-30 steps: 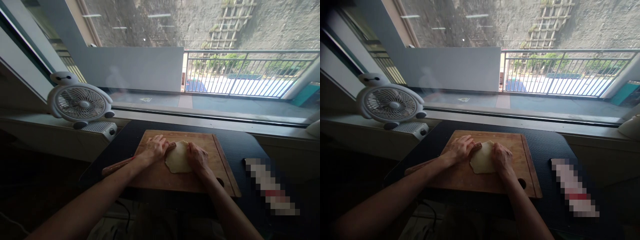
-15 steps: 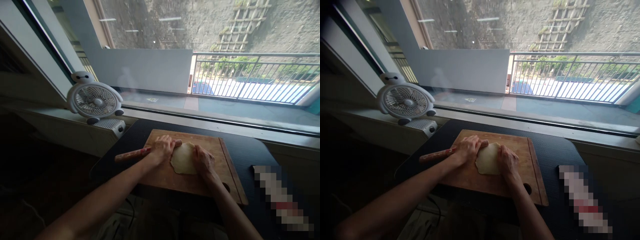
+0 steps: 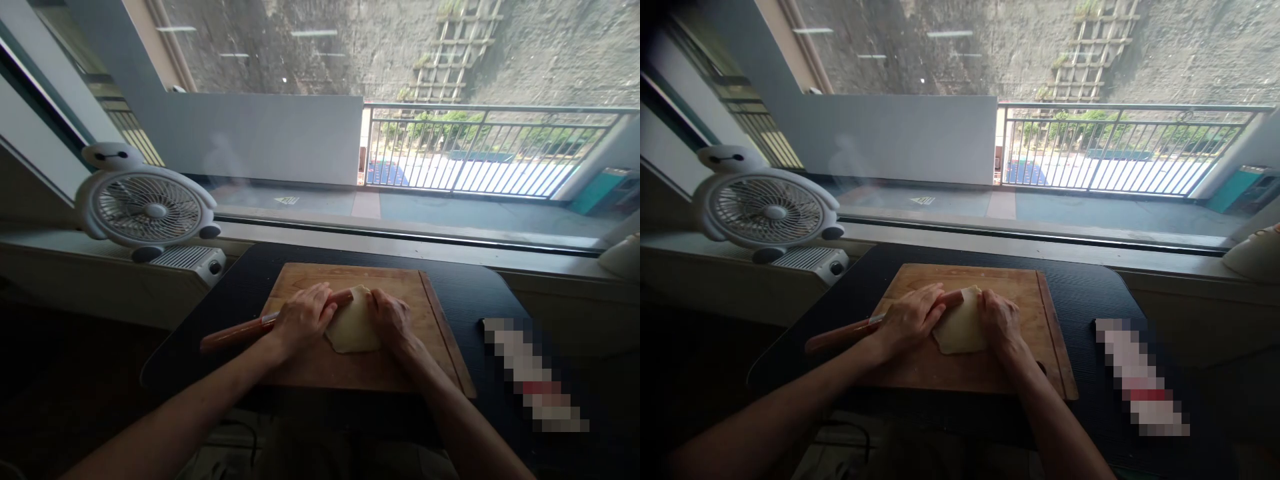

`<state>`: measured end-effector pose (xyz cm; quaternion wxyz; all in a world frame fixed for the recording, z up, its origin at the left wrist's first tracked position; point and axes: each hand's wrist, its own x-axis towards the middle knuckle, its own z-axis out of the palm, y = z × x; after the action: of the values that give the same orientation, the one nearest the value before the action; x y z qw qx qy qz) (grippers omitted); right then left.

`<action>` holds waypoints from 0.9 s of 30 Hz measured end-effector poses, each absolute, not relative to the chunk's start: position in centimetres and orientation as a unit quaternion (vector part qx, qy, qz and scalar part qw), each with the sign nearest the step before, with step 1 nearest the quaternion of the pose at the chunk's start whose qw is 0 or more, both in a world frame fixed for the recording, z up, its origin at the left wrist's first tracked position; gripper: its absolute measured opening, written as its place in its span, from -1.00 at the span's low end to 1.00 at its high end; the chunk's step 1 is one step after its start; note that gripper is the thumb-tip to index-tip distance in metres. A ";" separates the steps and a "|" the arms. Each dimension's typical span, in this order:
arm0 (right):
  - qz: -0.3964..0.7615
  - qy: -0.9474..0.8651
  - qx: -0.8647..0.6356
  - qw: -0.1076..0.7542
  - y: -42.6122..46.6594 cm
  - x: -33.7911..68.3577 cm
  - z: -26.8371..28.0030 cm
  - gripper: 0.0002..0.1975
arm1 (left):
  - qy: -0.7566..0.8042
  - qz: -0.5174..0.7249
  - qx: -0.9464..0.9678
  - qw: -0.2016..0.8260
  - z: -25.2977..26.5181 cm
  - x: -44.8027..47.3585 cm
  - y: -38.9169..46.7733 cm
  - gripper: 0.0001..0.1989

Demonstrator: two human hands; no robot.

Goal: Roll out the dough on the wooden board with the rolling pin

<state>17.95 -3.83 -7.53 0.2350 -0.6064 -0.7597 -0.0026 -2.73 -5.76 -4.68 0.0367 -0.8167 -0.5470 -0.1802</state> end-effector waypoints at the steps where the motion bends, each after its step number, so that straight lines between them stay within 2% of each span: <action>1: 0.010 -0.779 -0.583 0.231 -3.6 18.1 -7.3 -0.65 | -0.517 -0.192 -0.833 0.035 -4.9 -2.9 -7.3 -0.57; 5: 0.064 -0.827 -0.524 0.193 -1.6 18.1 -5.4 -0.69 | -0.424 -0.183 -0.887 0.029 -5.2 -4.0 -10.8 -0.51; 11: 0.158 -0.775 -0.607 0.071 -2.0 19.7 -2.4 -0.60 | -0.527 -0.167 -0.833 0.018 -5.1 -4.0 -6.0 -0.62; 13: 0.184 -0.775 -0.597 0.093 -3.3 20.4 -2.8 -0.63 | -0.535 -0.179 -0.826 0.003 -5.1 -3.8 -5.8 -0.63; 15: 0.199 -0.755 -0.603 0.164 -4.5 20.5 -3.8 -0.68 | -0.532 -0.200 -0.823 -0.012 -5.2 -3.9 -7.0 -0.64; 18: 0.149 -0.691 -0.661 0.251 -5.2 19.0 -5.6 -0.69 | -0.504 -0.220 -0.835 -0.026 -5.3 -4.3 -9.6 -0.63; 22: 0.047 -0.663 -0.712 0.227 -5.1 16.7 -6.9 -0.69 | -0.466 -0.198 -0.862 0.022 -5.1 -4.3 -8.6 -0.57; 27: 0.011 -0.672 -0.708 0.220 -5.3 16.4 -7.0 -0.70 | -0.548 -0.157 -0.821 0.035 -4.3 -3.0 -4.6 -0.56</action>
<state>16.38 -5.27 -6.98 0.2197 -0.7076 -0.6715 0.0115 -2.97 -4.64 -4.31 0.0352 -0.8209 -0.5479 -0.1568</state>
